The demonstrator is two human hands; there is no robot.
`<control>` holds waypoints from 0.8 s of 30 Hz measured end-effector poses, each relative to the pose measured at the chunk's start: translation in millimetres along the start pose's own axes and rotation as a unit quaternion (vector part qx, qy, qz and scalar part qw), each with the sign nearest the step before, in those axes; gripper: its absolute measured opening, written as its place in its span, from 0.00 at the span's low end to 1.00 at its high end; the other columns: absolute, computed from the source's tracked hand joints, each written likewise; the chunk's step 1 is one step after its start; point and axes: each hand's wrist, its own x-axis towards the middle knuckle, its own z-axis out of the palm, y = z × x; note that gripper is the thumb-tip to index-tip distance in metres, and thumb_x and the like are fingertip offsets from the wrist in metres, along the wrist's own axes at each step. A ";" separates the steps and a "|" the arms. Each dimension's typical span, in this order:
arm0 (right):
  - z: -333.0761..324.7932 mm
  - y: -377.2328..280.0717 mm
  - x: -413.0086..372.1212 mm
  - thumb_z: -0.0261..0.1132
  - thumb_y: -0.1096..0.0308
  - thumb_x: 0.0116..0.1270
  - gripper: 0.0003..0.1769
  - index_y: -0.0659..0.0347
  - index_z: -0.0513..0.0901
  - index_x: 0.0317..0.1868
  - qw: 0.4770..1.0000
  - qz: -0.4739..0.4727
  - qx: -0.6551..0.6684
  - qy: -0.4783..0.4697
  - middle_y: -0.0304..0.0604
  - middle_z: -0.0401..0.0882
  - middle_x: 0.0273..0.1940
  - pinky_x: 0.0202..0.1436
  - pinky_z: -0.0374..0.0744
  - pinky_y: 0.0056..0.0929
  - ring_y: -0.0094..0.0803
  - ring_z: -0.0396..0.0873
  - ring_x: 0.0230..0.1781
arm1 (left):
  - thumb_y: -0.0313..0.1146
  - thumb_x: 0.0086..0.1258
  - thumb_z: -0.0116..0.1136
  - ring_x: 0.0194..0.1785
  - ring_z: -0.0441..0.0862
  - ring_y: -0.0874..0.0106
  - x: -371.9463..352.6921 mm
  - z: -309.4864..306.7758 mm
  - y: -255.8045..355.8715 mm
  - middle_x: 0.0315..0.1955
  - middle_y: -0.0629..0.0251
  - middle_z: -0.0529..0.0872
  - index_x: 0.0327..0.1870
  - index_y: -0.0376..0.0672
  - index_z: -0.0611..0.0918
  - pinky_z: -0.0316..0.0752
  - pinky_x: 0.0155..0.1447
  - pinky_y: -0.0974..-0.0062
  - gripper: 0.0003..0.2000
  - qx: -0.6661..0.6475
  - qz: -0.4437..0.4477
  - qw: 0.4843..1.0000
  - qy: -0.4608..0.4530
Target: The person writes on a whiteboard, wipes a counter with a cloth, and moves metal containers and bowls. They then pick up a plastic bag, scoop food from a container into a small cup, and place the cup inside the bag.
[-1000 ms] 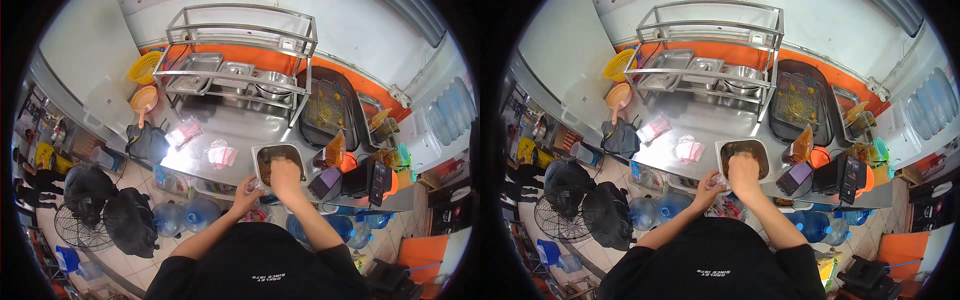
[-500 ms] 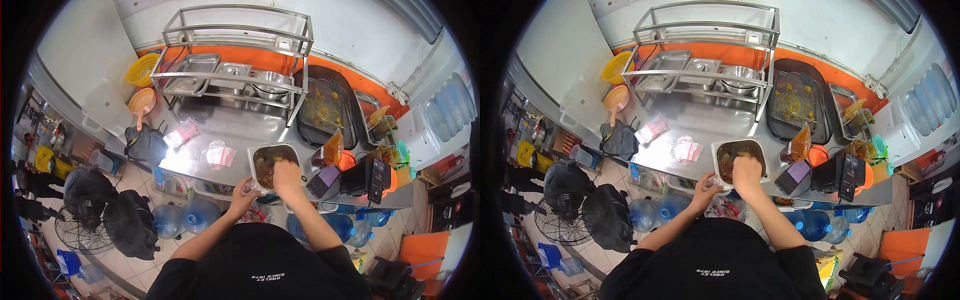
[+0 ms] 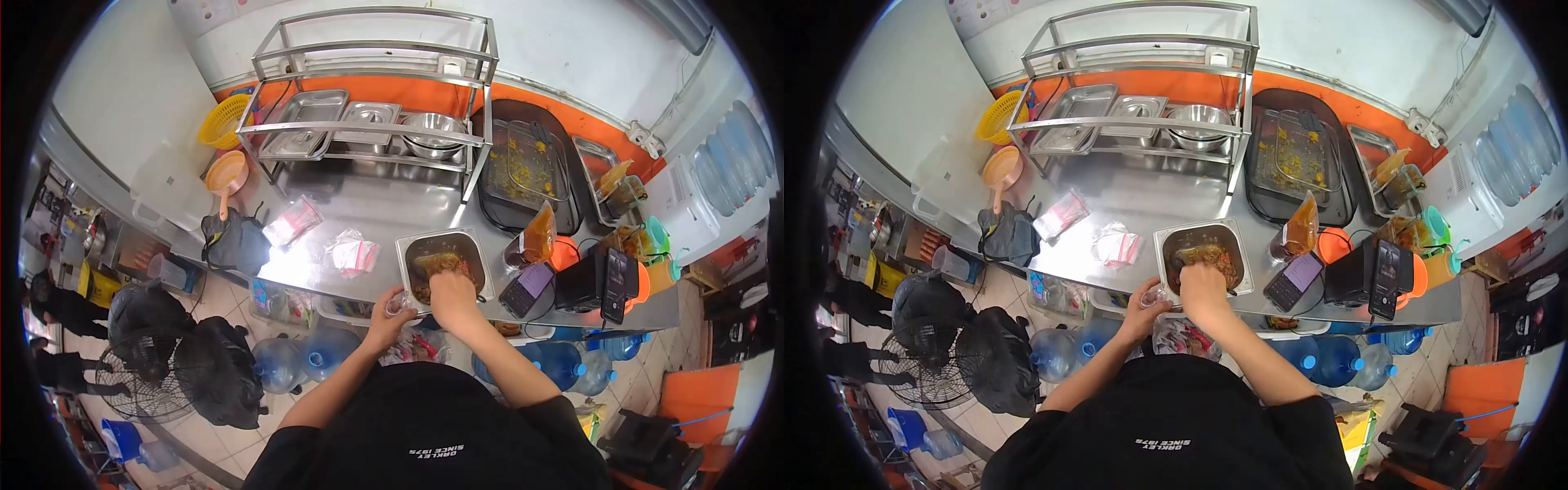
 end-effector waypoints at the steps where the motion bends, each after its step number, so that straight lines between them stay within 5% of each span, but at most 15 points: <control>1: -0.2 0.3 -3.9 0.56 0.72 0.54 0.09 0.64 0.83 0.26 0.999 0.001 0.005 -0.044 0.55 0.81 0.28 0.35 0.80 0.40 0.48 0.83 0.32 | 0.19 0.59 0.57 0.43 0.81 0.72 0.7 -1.5 0.5 0.42 0.59 0.82 0.63 0.35 0.66 0.76 0.49 0.75 0.28 0.010 -0.005 1.000 0.000; 5: 5.1 15.4 5.5 0.57 0.73 0.54 0.09 0.65 0.84 0.26 0.998 0.056 0.015 0.024 0.55 0.81 0.28 0.35 0.80 0.41 0.48 0.82 0.32 | 0.19 0.58 0.58 0.43 0.80 0.73 2.5 -1.9 2.6 0.42 0.59 0.82 0.63 0.36 0.66 0.75 0.49 0.76 0.29 -0.011 -0.009 1.000 -0.009; 8: 5.4 6.3 6.7 0.57 0.74 0.52 0.07 0.65 0.82 0.26 0.993 0.003 0.019 0.115 0.54 0.80 0.26 0.37 0.79 0.43 0.49 0.81 0.29 | 0.19 0.58 0.57 0.44 0.80 0.73 2.9 -3.5 3.4 0.42 0.59 0.82 0.63 0.36 0.66 0.75 0.50 0.76 0.28 0.026 -0.002 1.000 -0.009; 9: 6.7 5.3 2.4 0.57 0.74 0.52 0.07 0.65 0.82 0.26 0.993 0.004 0.021 0.115 0.54 0.80 0.26 0.37 0.79 0.43 0.49 0.81 0.29 | 0.19 0.58 0.57 0.44 0.80 0.73 2.1 -4.2 3.5 0.42 0.59 0.82 0.63 0.36 0.66 0.75 0.50 0.76 0.28 0.029 -0.003 1.000 -0.009; 11: 7.0 7.7 -2.9 0.56 0.74 0.53 0.07 0.65 0.82 0.26 0.999 0.000 0.015 -0.036 0.54 0.80 0.27 0.37 0.79 0.42 0.48 0.81 0.29 | 0.19 0.58 0.57 0.45 0.80 0.73 1.8 -3.3 4.9 0.43 0.59 0.82 0.63 0.36 0.66 0.75 0.51 0.76 0.28 0.024 -0.009 1.000 -0.009; 15: 23.1 21.5 17.5 0.57 0.74 0.52 0.07 0.65 0.81 0.25 0.995 0.058 0.036 0.073 0.56 0.80 0.27 0.37 0.79 0.42 0.48 0.81 0.30 | 0.19 0.58 0.57 0.45 0.80 0.73 0.6 -2.7 3.6 0.43 0.59 0.82 0.63 0.36 0.66 0.75 0.51 0.76 0.28 0.021 -0.007 1.000 -0.004; 21: 12.0 16.1 6.4 0.57 0.72 0.55 0.09 0.66 0.83 0.28 0.999 0.014 0.019 -0.048 0.57 0.81 0.32 0.37 0.81 0.40 0.49 0.82 0.35 | 0.19 0.58 0.58 0.44 0.80 0.71 4.5 -8.3 -4.0 0.42 0.58 0.82 0.63 0.37 0.66 0.75 0.50 0.75 0.28 0.028 -0.015 1.000 -0.002; 24: 20.0 25.9 22.5 0.57 0.73 0.55 0.09 0.66 0.84 0.28 0.996 0.061 0.012 0.068 0.57 0.81 0.31 0.39 0.80 0.41 0.50 0.82 0.34 | 0.19 0.59 0.58 0.44 0.81 0.71 3.8 -8.1 -2.0 0.42 0.58 0.82 0.63 0.37 0.66 0.75 0.50 0.75 0.28 0.011 -0.020 1.000 0.000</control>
